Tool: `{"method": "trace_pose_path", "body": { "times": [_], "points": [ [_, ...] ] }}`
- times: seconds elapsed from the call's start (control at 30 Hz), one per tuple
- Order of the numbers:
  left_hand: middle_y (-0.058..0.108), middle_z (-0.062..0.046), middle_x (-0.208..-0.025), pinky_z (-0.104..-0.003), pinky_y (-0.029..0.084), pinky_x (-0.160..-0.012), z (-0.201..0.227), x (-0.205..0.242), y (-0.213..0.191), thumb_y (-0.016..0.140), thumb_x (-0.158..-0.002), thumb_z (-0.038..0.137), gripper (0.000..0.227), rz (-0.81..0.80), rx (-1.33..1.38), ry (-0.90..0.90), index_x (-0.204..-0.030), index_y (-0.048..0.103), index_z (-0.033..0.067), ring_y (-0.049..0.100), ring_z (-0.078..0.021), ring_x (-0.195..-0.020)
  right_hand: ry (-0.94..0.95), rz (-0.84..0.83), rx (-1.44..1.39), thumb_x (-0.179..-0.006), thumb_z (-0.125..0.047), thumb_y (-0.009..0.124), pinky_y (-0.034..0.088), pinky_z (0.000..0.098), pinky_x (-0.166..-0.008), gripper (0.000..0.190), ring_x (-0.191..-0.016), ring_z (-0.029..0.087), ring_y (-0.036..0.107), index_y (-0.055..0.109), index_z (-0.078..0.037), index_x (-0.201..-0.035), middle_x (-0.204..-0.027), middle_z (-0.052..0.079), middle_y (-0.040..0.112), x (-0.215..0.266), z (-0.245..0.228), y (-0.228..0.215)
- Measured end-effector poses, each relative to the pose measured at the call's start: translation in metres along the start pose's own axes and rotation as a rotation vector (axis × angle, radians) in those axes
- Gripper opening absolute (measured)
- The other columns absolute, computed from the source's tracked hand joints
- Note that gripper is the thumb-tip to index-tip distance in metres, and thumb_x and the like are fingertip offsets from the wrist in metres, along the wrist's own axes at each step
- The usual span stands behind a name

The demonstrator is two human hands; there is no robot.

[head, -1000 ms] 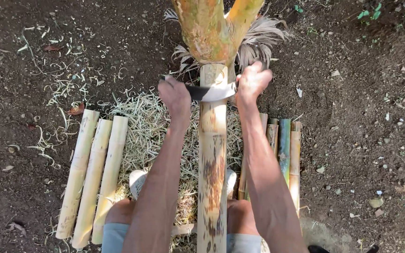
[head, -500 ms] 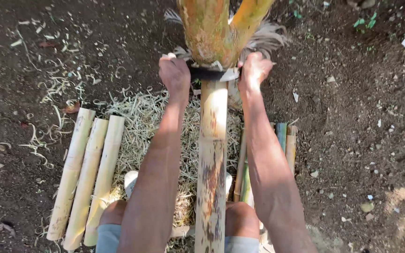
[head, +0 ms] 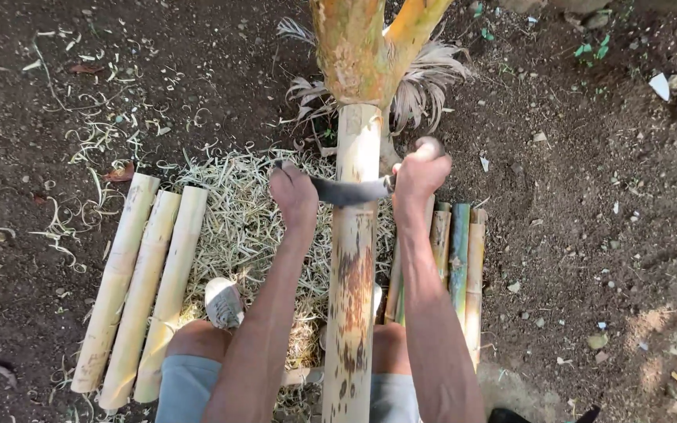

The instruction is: Scraping the surface of a wood or bamboo pole using a curved blade.

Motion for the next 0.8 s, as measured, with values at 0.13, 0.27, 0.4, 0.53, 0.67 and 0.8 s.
{"method": "trace_pose_path", "body": {
  "times": [0.13,0.27,0.4,0.53,0.67,0.8],
  "points": [
    [0.056,-0.012,-0.078,-0.042,0.047,-0.068,0.002,-0.023,0.017,0.039,-0.105,0.027,0.036,0.008,0.037,-0.021,-0.087,0.054,-0.0009,0.055,-0.0224,-0.070,-0.123,0.055,0.101,-0.083,0.003,0.054,0.055,0.0300,-0.042,0.017,-0.052,0.013,0.060,0.058,0.008,-0.099,-0.081,0.008,0.059,-0.025,0.011,0.013],
    [0.057,-0.012,-0.078,-0.044,0.047,-0.069,0.012,-0.040,0.025,0.041,-0.106,0.027,0.039,0.073,0.031,0.007,-0.087,0.056,-0.0040,0.055,-0.0232,-0.070,-0.434,-0.158,0.021,-0.089,-0.007,0.054,0.051,0.0315,-0.046,0.024,-0.053,0.015,0.055,0.062,0.012,-0.102,-0.075,0.009,0.053,-0.033,0.001,0.032],
    [0.064,-0.017,-0.078,-0.046,0.050,-0.067,0.024,-0.065,0.040,0.040,-0.105,0.028,0.039,0.062,0.096,-0.035,-0.089,0.056,-0.0039,0.061,-0.0245,-0.067,-0.398,-0.071,0.136,-0.087,-0.021,0.063,0.053,0.0308,-0.040,0.033,-0.049,0.016,0.060,0.065,0.011,-0.094,-0.078,0.009,0.056,-0.067,0.002,0.055],
    [0.058,-0.017,-0.091,-0.050,0.054,-0.068,0.032,-0.097,0.070,0.037,-0.105,0.027,0.033,-0.053,0.287,-0.171,-0.097,0.053,0.0004,0.059,-0.0258,-0.074,-0.092,0.052,0.097,-0.090,-0.019,0.050,0.053,0.0318,-0.039,0.031,-0.046,0.018,0.061,0.058,0.010,-0.081,-0.069,0.013,0.062,-0.095,0.008,0.079],
    [0.065,-0.023,-0.090,-0.048,0.048,-0.078,0.019,-0.139,0.086,0.045,-0.102,0.027,0.038,0.107,0.011,0.120,-0.091,0.056,-0.0077,0.061,-0.0314,-0.081,-0.097,0.026,0.022,-0.087,-0.009,0.050,0.052,0.0320,-0.040,0.023,-0.045,0.018,0.059,0.059,0.005,-0.073,-0.065,0.014,0.063,-0.109,0.006,0.095],
    [0.065,-0.021,-0.091,-0.046,0.048,-0.081,0.026,-0.136,0.079,0.045,-0.103,0.030,0.040,0.066,-0.005,0.051,-0.090,0.057,-0.0062,0.062,-0.0284,-0.082,-0.141,0.006,0.031,-0.084,-0.001,0.051,0.054,0.0322,-0.043,0.015,-0.048,0.018,0.061,0.055,0.002,-0.069,-0.069,0.013,0.064,-0.116,0.017,0.083]
  ]
}}
Point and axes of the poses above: each hand's wrist, its own x-axis away from the middle knuckle, its own y-axis out of the palm, z = x × y, the point moved 7 cm from there along -x, towards the middle knuckle
